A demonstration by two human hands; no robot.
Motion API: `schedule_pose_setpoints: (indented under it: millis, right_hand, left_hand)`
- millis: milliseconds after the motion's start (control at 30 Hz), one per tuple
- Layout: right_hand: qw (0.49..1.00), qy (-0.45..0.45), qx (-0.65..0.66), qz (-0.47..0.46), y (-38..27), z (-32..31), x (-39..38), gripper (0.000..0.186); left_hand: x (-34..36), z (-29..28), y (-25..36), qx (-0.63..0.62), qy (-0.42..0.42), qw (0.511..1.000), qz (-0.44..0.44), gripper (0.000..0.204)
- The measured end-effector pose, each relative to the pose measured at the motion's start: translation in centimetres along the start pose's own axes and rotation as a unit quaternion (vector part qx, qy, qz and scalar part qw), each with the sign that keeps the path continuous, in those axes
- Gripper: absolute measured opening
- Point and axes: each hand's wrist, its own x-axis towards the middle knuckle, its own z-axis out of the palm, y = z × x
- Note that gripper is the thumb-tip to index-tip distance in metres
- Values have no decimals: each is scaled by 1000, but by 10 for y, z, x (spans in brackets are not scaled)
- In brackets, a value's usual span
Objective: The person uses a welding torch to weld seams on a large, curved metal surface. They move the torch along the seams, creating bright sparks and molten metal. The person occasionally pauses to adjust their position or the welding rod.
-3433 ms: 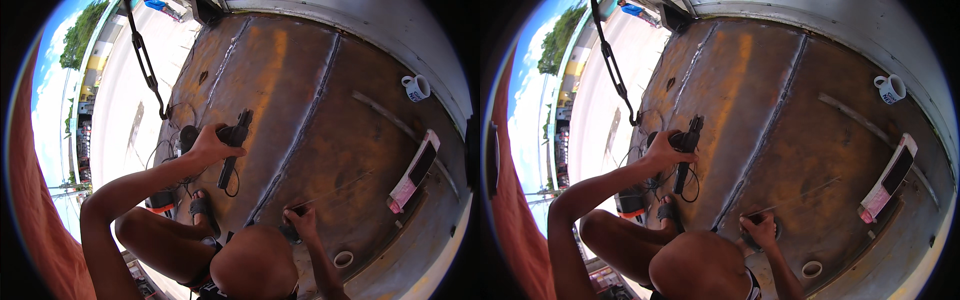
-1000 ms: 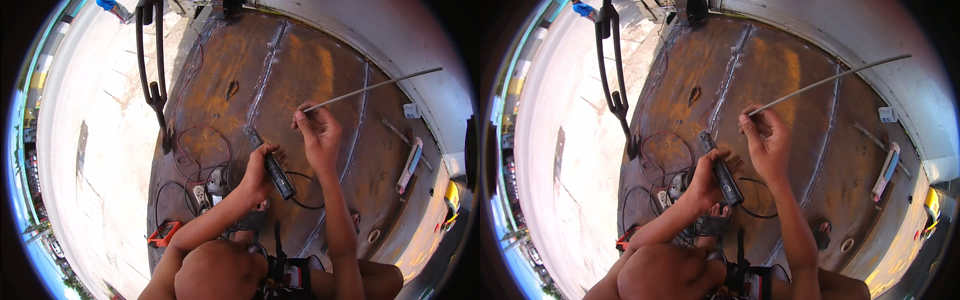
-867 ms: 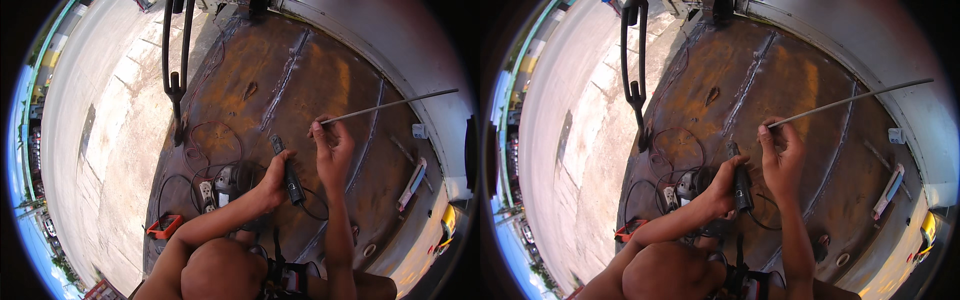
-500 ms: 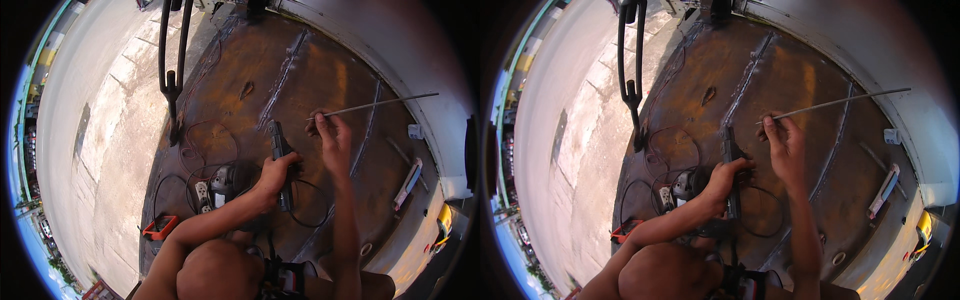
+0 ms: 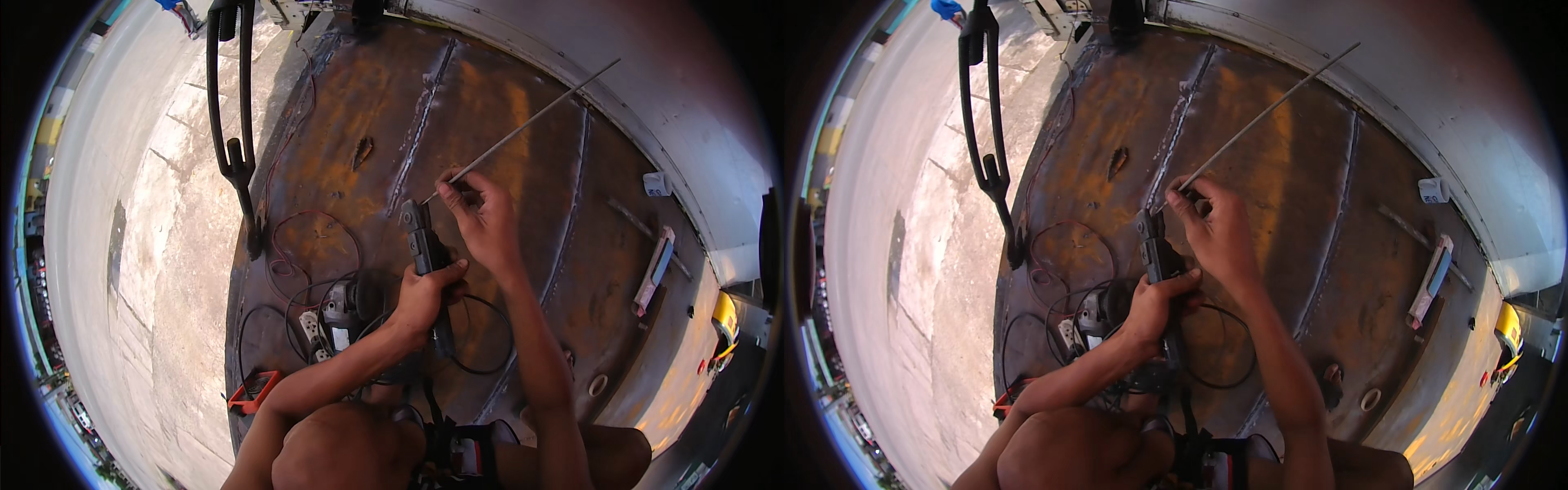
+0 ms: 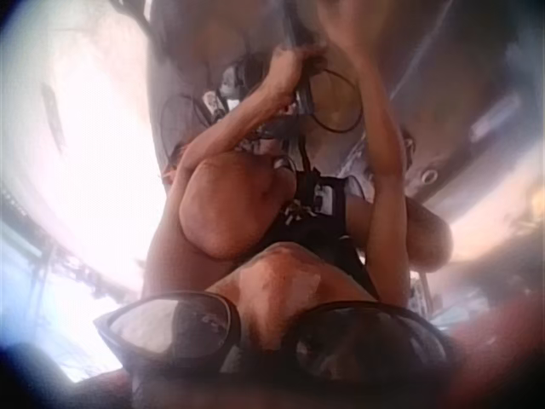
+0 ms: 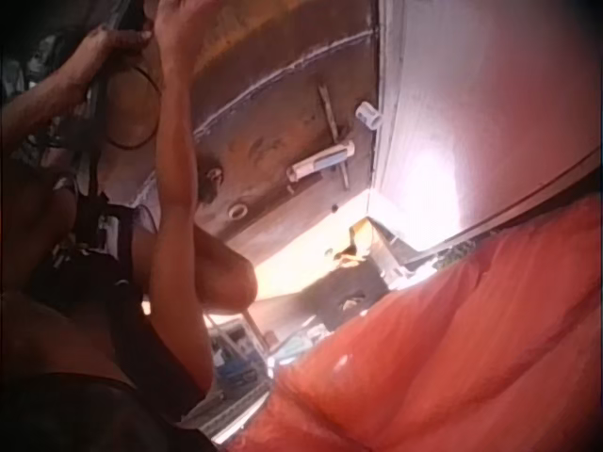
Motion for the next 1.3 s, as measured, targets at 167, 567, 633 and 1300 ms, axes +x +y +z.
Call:
schedule_pose_setpoints:
  millis: [167,567,633,1300]
  right_hand:
    - [999,-17,-6,-45,13,1,6,17]
    - [997,-80,23,-3,31,0,18,24]
    - [996,-83,28,-3,30,1,18,24]
    - [992,30,121,22,-17,-10,-75,61]
  left_hand:
    - [2,1,0,2,-13,1000,8,15]
    - [4,1,-9,37,-11,999,24,16]
    - [4,-1,-9,36,-8,999,25,16]
    - [-4,20,56,302,-110,917,236,59]
